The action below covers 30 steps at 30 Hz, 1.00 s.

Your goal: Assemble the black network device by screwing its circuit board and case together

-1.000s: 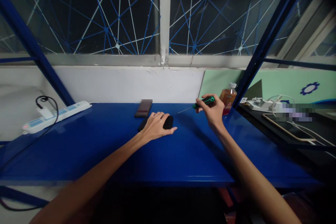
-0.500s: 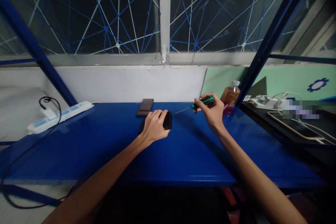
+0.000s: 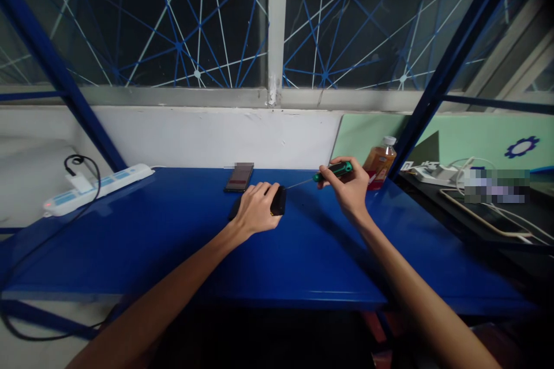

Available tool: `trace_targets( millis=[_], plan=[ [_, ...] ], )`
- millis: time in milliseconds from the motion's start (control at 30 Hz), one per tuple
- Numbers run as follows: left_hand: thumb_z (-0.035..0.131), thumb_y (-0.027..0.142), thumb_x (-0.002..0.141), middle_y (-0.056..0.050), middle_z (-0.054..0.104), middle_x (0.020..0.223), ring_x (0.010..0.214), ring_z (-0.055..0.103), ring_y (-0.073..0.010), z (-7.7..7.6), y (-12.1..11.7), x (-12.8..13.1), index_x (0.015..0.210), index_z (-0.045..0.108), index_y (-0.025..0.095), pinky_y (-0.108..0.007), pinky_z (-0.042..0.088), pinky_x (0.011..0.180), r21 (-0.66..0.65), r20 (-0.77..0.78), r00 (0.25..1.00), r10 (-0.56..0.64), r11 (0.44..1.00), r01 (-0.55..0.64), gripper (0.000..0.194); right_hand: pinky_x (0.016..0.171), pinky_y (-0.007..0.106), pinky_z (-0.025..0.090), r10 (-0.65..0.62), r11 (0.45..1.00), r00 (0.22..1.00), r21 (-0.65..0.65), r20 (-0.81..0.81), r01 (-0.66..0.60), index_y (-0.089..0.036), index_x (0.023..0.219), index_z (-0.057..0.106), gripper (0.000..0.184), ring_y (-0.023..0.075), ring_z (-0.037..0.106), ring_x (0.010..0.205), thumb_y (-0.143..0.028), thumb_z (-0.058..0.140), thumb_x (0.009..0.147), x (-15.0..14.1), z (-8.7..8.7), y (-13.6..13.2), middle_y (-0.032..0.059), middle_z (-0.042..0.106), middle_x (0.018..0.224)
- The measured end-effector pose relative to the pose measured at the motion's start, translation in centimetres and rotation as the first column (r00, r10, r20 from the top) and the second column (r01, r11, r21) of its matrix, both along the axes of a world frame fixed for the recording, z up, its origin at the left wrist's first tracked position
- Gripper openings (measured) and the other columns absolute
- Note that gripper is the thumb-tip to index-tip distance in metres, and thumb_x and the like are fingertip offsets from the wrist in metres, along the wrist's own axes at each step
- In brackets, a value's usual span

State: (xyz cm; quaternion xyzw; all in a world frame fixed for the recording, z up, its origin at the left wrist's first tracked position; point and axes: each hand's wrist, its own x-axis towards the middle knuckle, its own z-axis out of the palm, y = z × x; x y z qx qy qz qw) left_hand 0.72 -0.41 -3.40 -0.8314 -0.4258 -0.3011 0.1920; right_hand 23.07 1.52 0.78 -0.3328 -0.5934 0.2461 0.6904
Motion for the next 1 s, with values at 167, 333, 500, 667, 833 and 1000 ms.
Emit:
trace_targets(
  millis=[167, 333, 500, 667, 833, 1000],
  plan=[
    [0.06, 0.029, 0.072, -0.014, 0.064, 0.095, 0.088, 0.062, -0.0295, -0.1, 0.0, 0.1, 0.115, 0.058, 0.009, -0.042, 0.05, 0.075, 0.0, -0.011, 1.0, -0.001, 1.0, 0.001, 0.047, 0.048, 0.031, 0.056, 0.012, 1.0, 1.0, -0.011, 0.012, -0.012, -0.021, 0.091, 0.052, 0.031, 0.0159, 0.064, 0.047, -0.034, 0.074, 0.075, 0.0, 0.0, -0.1, -0.0008, 0.065, 0.066],
    [0.059, 0.029, 0.073, -0.015, 0.065, 0.094, 0.087, 0.062, -0.0297, -0.2, 0.0, 0.1, 0.115, 0.059, 0.008, -0.042, 0.051, 0.074, -0.005, -0.031, 1.0, 0.005, 1.0, -0.006, 0.047, 0.047, 0.031, 0.058, 0.154, 0.986, 0.988, -0.055, -0.02, -0.155, -0.021, 0.098, 0.051, 0.028, 0.017, 0.067, 0.059, -0.035, 0.067, 0.08, 0.4, 0.1, 0.0, 0.0045, 0.066, 0.085],
    [0.058, 0.026, 0.074, -0.016, 0.067, 0.095, 0.086, 0.063, -0.0304, -0.5, 0.0, 0.2, 0.117, 0.059, 0.007, -0.043, 0.052, 0.073, 0.007, -0.059, 0.998, 0.01, 1.0, -0.009, 0.047, 0.045, 0.029, 0.056, 0.158, 0.985, 0.987, -0.06, -0.038, -0.16, -0.022, 0.107, 0.048, 0.031, 0.0158, 0.065, 0.056, -0.034, 0.063, 0.082, 0.4, -0.2, 0.2, 0.0018, 0.063, 0.081],
    [0.058, 0.024, 0.078, -0.018, 0.068, 0.107, 0.091, 0.065, -0.0305, -1.2, 0.3, 0.0, 0.125, 0.055, 0.004, -0.044, 0.053, 0.077, 0.07, -0.073, 0.997, -0.02, 0.997, 0.025, 0.051, 0.04, 0.025, 0.048, -0.025, 0.999, 0.998, -0.045, 0.062, 0.028, -0.022, 0.114, 0.05, 0.04, 0.013, 0.056, 0.039, -0.038, 0.068, 0.081, 0.6, -0.5, 0.4, -0.0074, 0.054, 0.052],
    [0.056, 0.021, 0.083, -0.018, 0.066, 0.116, 0.102, 0.065, -0.0295, -1.6, 0.5, -0.2, 0.131, 0.05, 0.008, -0.044, 0.053, 0.083, 0.095, -0.054, 0.997, -0.059, 0.993, 0.064, 0.05, 0.039, 0.023, 0.043, -0.009, 0.998, 0.993, -0.068, 0.121, 0.017, -0.021, 0.111, 0.053, 0.031, 0.0115, 0.055, 0.041, -0.041, 0.059, 0.088, 1.0, -0.8, 0.7, -0.0053, 0.056, 0.055],
    [0.056, 0.02, 0.083, -0.019, 0.065, 0.119, 0.105, 0.064, -0.03, -2.0, 0.4, -0.3, 0.133, 0.049, 0.008, -0.044, 0.052, 0.085, 0.097, -0.045, 0.997, -0.067, 0.993, 0.071, 0.051, 0.04, 0.023, 0.045, 0.152, 0.988, 0.986, -0.049, 0.063, -0.149, -0.023, 0.112, 0.048, 0.032, 0.0113, 0.06, 0.048, -0.037, 0.06, 0.086, 1.0, -0.8, 0.9, -0.0008, 0.063, 0.079]
  ],
)
